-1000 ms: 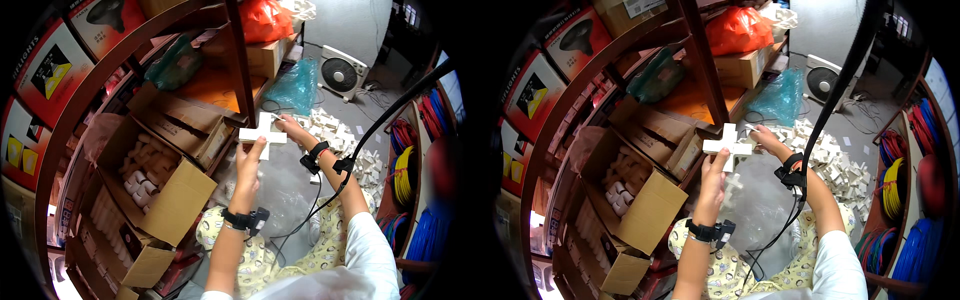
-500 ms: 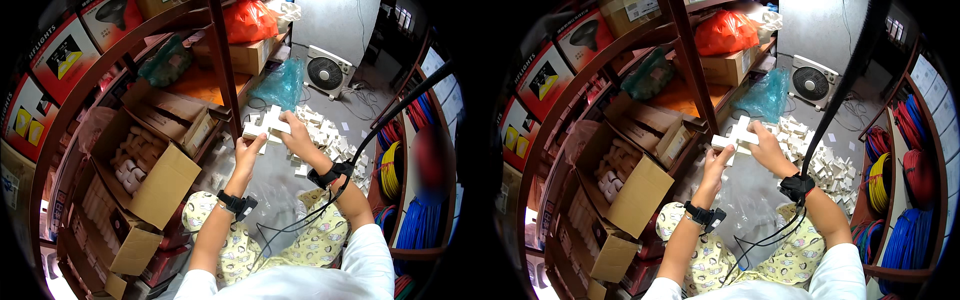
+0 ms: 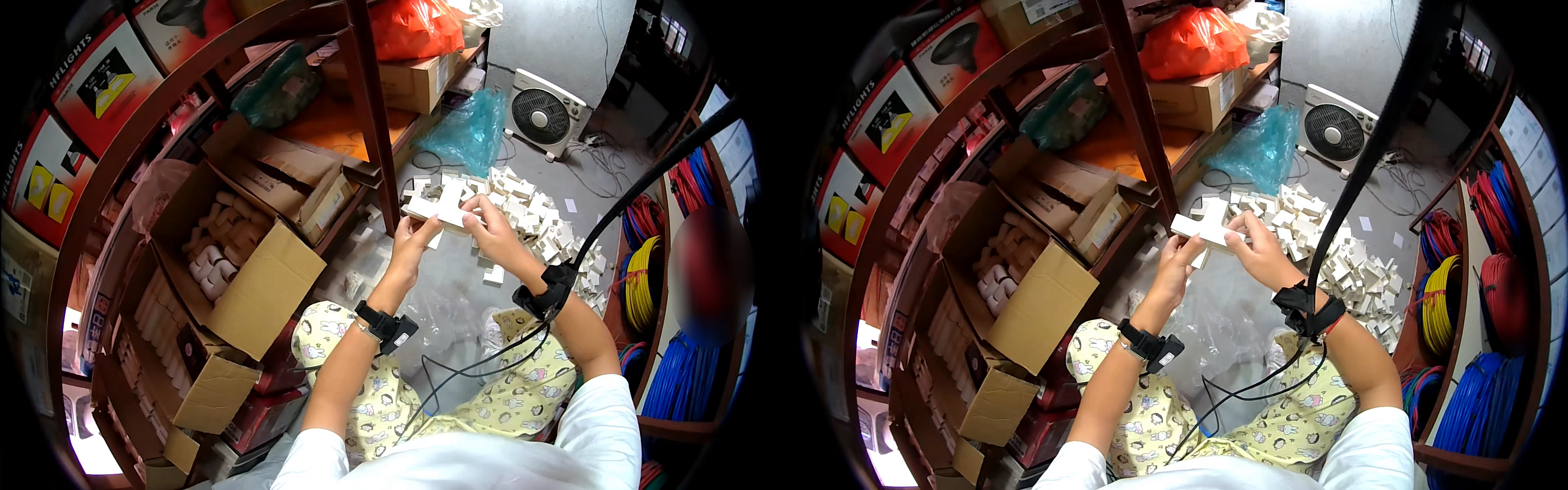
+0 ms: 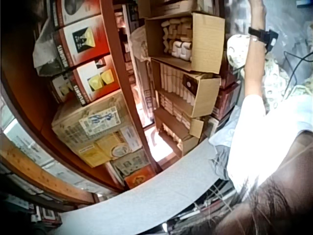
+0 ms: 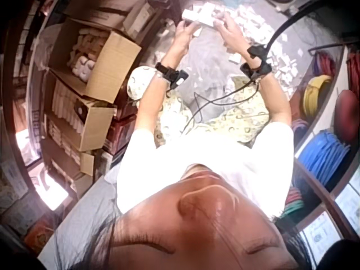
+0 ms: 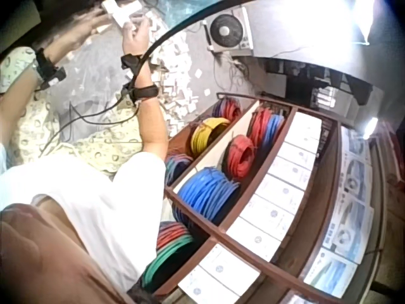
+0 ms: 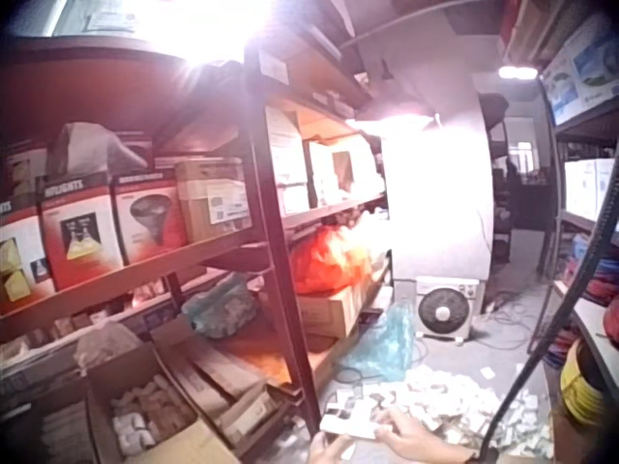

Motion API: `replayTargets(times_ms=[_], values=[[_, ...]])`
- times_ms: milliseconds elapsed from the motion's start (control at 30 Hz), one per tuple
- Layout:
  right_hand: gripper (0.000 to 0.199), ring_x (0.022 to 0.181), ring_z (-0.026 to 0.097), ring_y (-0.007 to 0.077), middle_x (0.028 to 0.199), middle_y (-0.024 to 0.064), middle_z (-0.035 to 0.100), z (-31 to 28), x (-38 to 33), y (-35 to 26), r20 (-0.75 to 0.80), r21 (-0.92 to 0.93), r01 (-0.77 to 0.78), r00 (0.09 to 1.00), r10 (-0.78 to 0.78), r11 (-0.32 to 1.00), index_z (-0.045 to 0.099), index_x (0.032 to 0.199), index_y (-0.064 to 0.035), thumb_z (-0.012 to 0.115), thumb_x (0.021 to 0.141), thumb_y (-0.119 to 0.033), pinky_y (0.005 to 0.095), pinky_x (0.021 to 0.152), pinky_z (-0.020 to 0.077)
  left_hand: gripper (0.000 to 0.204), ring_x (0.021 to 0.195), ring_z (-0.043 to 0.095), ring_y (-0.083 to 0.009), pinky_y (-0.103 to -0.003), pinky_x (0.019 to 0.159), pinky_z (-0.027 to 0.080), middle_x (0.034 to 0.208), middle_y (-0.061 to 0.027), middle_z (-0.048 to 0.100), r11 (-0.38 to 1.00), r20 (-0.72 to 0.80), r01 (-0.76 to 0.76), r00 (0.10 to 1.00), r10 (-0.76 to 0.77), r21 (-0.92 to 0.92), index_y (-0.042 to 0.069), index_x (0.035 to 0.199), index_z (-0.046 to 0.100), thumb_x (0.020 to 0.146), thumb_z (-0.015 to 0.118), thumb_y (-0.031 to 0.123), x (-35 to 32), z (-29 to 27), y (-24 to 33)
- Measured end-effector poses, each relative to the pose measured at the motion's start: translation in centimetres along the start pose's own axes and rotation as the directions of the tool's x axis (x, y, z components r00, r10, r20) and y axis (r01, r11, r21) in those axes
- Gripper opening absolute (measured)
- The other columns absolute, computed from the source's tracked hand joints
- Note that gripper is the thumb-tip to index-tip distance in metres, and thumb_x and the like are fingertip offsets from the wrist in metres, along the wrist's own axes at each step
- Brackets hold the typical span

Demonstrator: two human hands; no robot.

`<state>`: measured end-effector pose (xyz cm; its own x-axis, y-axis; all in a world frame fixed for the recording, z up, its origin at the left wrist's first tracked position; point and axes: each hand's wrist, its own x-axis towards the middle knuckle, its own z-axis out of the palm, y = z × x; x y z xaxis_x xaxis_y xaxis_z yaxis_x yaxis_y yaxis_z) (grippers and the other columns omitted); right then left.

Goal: The person sits on the floor and assembles small, white, cross-shaped plastic components by hand. They pick up individual pieces from a pile, fit them together to form a larger unit, and place the finished assembly into a clear plastic bag.

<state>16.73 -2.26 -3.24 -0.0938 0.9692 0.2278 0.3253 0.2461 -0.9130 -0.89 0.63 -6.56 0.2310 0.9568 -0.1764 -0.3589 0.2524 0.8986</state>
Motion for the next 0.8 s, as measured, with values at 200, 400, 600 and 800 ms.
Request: replayTargets(times_ms=[200, 400, 600, 800], values=[[0.025, 0.075, 0.053, 0.0092, 0.090, 0.0017, 0.053, -1.1, -0.3, -0.4, 0.051, 0.169, -0.149, 0.988, 0.143, 0.974, 0.050, 0.101, -0.0031, 0.056, 0.092, -0.026, 0.0245, 0.067, 0.0435, 0.059, 0.101, 0.052, -0.0133, -0.028, 0.086, 0.042, 0.111, -0.0073, 0.054, 0.999, 0.083, 0.014, 0.996, -0.016, 0.034, 0.001, 0.118, 0.046, 0.080, 0.072, 0.037, -0.3, 0.4, 0.6], [0.032, 0.098, 0.054, 0.0164, 0.108, 0.0090, 0.055, -1.0, -0.6, -0.8, 0.059, 0.124, -0.115, 0.992, 0.108, 0.986, 0.047, 0.111, -0.0011, 0.057, 0.092, -0.025, 0.0299, 0.084, 0.0448, 0.061, 0.106, 0.051, -0.0154, -0.029, 0.092, 0.039, 0.114, -0.0082, 0.053, 0.991, 0.180, -0.120, 0.975, 0.128, -0.056, 0.001, 0.120, 0.043, 0.081, 0.071, 0.040, 0.4, 0.3, -0.7], [0.034, 0.099, 0.054, 0.0174, 0.108, 0.0104, 0.055, -1.0, -0.4, -1.0, 0.163, 0.224, -0.240, 0.965, 0.207, 0.945, 0.044, 0.115, -0.0044, 0.056, 0.092, -0.028, 0.0303, 0.085, 0.0442, 0.063, 0.109, 0.049, -0.0158, -0.031, 0.094, 0.038, 0.117, -0.0082, 0.052, 0.979, 0.190, -0.201, 0.960, 0.205, -0.039, 0.002, 0.122, 0.040, 0.082, 0.069, 0.042, 0.2, 0.2, -0.5], [0.035, 0.097, 0.056, 0.0219, 0.107, 0.0137, 0.056, 0.0, -0.4, 0.1, 0.105, 0.080, -0.050, 0.994, 0.042, 0.996, 0.043, 0.115, -0.0041, 0.056, 0.091, -0.027, 0.0332, 0.086, 0.0437, 0.063, 0.118, 0.040, -0.0170, -0.031, 0.100, 0.031, 0.125, -0.0085, 0.044, 0.954, 0.163, -0.258, 0.958, 0.234, 0.150, 0.005, 0.130, 0.035, 0.087, 0.062, 0.042, -0.5, 0.4, -0.4]])
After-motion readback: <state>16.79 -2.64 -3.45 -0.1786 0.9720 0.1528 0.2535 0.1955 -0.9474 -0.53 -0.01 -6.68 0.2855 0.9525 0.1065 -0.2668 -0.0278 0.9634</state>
